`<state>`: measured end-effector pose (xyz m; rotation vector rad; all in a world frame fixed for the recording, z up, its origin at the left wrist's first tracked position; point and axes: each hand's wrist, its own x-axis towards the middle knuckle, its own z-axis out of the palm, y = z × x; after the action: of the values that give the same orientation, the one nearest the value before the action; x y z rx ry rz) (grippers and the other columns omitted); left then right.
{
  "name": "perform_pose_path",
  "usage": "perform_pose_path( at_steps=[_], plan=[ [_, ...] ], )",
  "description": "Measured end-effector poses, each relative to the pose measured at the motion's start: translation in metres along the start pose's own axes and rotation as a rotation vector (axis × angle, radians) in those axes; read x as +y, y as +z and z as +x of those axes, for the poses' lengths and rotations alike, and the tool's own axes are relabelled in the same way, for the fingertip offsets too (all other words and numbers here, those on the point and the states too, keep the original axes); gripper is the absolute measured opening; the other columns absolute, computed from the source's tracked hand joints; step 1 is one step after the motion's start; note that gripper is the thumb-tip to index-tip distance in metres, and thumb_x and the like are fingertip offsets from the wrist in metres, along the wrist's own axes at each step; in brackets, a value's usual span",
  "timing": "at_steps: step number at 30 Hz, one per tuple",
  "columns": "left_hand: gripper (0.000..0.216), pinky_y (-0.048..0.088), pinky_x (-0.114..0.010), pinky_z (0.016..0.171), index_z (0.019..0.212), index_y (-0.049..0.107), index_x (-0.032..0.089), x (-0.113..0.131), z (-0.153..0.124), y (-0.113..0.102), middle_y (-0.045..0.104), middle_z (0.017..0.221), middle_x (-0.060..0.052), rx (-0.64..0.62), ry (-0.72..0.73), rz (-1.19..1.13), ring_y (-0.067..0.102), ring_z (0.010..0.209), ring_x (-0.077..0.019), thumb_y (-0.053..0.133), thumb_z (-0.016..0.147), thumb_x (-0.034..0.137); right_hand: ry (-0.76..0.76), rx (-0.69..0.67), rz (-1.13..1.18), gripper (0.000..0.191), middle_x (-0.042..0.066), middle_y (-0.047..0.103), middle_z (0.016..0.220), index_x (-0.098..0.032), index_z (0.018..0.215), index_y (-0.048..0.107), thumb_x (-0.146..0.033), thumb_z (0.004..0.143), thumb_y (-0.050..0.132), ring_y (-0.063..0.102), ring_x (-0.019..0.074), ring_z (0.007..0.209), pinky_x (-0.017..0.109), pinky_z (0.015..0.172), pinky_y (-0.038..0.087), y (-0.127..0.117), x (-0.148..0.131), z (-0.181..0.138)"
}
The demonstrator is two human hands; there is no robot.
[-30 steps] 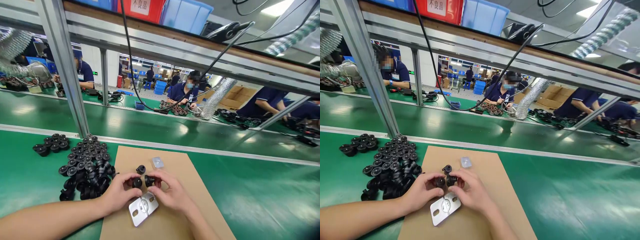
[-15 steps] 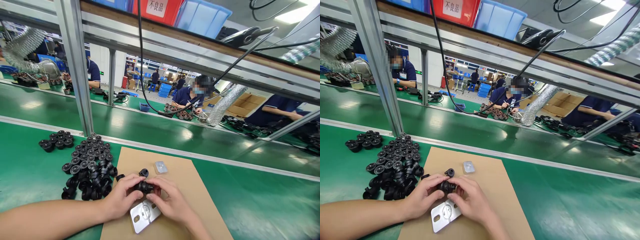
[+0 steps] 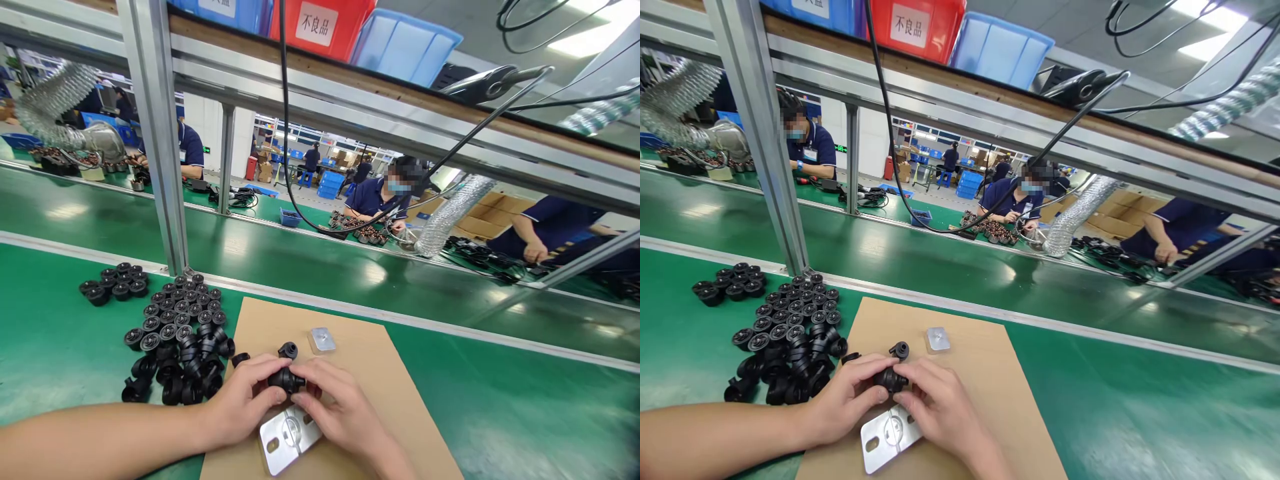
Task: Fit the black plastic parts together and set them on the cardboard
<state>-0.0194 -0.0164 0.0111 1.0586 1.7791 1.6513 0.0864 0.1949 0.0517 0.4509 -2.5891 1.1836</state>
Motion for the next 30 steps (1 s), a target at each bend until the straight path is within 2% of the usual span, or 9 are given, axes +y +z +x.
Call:
perform_pose_path(
  at_steps=[5, 9, 12, 16, 19, 21, 24, 27, 30],
  plan=[
    [0.047, 0.044, -0.038, 0.117, 0.146, 0.063, 0.029, -0.003, -0.002, 0.001, 0.061, 0.141, -0.008, 0.002, -0.005, -0.068, 0.057, 0.132, -0.0236, 0.062, 0.098, 0.028, -0.063, 0.012, -0.056, 0.045, 0.006, 0.069, 0.12, -0.031, 0.138, 0.063, -0.011, 0.099, 0.063, 0.069, 0.0166, 0.105, 0.027, 0.087, 0.058, -0.001, 0.0, 0.0],
    [0.046, 0.046, -0.04, 0.116, 0.142, 0.066, 0.027, -0.004, -0.002, 0.003, 0.063, 0.138, -0.01, 0.015, -0.021, -0.143, 0.059, 0.131, -0.0252, 0.065, 0.096, 0.028, -0.111, 0.029, -0.135, 0.045, 0.006, 0.067, 0.124, -0.031, 0.137, 0.063, -0.008, 0.099, 0.061, 0.068, 0.016, 0.108, 0.025, 0.089, 0.057, -0.002, 0.0, 0.001],
    [0.045, 0.047, -0.04, 0.115, 0.138, 0.069, 0.027, -0.004, -0.001, 0.003, 0.063, 0.138, -0.01, 0.025, -0.032, -0.133, 0.059, 0.13, -0.0259, 0.068, 0.093, 0.027, -0.075, 0.014, -0.133, 0.04, 0.005, 0.07, 0.118, -0.029, 0.136, 0.062, -0.013, 0.099, 0.064, 0.069, 0.0163, 0.101, 0.026, 0.084, 0.056, -0.001, -0.001, 0.001],
    [0.044, 0.049, -0.039, 0.111, 0.135, 0.071, 0.027, -0.007, -0.001, 0.003, 0.066, 0.133, -0.01, 0.039, -0.038, -0.088, 0.062, 0.124, -0.0253, 0.072, 0.091, 0.026, 0.029, 0.019, -0.131, 0.038, 0.0, 0.07, 0.096, -0.031, 0.132, 0.062, -0.025, 0.096, 0.072, 0.065, 0.0144, 0.079, 0.027, 0.071, 0.053, 0.0, -0.004, 0.0],
    [0.044, 0.048, -0.042, 0.114, 0.136, 0.07, 0.028, -0.016, -0.003, 0.005, 0.064, 0.136, -0.012, 0.067, -0.044, -0.094, 0.061, 0.128, -0.0273, 0.072, 0.092, 0.03, 0.037, 0.011, -0.111, 0.042, 0.001, 0.07, 0.106, -0.033, 0.136, 0.057, -0.024, 0.097, 0.071, 0.067, 0.0146, 0.086, 0.025, 0.074, 0.055, 0.0, -0.007, 0.0],
    [0.046, 0.044, -0.044, 0.119, 0.137, 0.07, 0.028, -0.024, -0.005, 0.007, 0.062, 0.142, -0.012, 0.111, -0.053, -0.107, 0.057, 0.134, -0.0297, 0.073, 0.092, 0.034, 0.006, 0.002, -0.131, 0.042, 0.004, 0.068, 0.12, -0.031, 0.136, 0.054, -0.02, 0.097, 0.068, 0.068, 0.0157, 0.099, 0.024, 0.078, 0.057, -0.001, -0.008, 0.0],
    [0.047, 0.045, -0.045, 0.119, 0.137, 0.07, 0.027, -0.031, -0.006, 0.009, 0.061, 0.144, -0.013, 0.154, -0.049, -0.131, 0.056, 0.136, -0.0317, 0.074, 0.092, 0.039, -0.108, 0.03, -0.278, 0.027, 0.008, 0.065, 0.132, -0.026, 0.122, 0.055, -0.013, 0.098, 0.061, 0.068, 0.0185, 0.113, 0.026, 0.083, 0.058, -0.001, -0.008, 0.001],
    [0.047, 0.047, -0.045, 0.117, 0.138, 0.07, 0.025, -0.028, -0.006, 0.008, 0.063, 0.141, -0.013, 0.149, -0.046, -0.115, 0.058, 0.132, -0.0311, 0.073, 0.093, 0.038, -0.238, 0.048, -0.449, 0.022, 0.01, 0.064, 0.135, -0.021, 0.112, 0.057, -0.005, 0.097, 0.054, 0.07, 0.0202, 0.107, 0.028, 0.078, 0.057, -0.001, -0.009, 0.003],
    [0.045, 0.047, -0.043, 0.115, 0.138, 0.069, 0.026, -0.021, -0.005, 0.006, 0.065, 0.137, -0.011, 0.088, -0.042, -0.071, 0.06, 0.129, -0.0281, 0.071, 0.094, 0.034, -0.267, 0.039, -0.526, 0.023, 0.01, 0.067, 0.128, -0.02, 0.114, 0.059, -0.006, 0.097, 0.053, 0.07, 0.02, 0.097, 0.029, 0.071, 0.055, -0.001, -0.013, 0.004]
  ],
)
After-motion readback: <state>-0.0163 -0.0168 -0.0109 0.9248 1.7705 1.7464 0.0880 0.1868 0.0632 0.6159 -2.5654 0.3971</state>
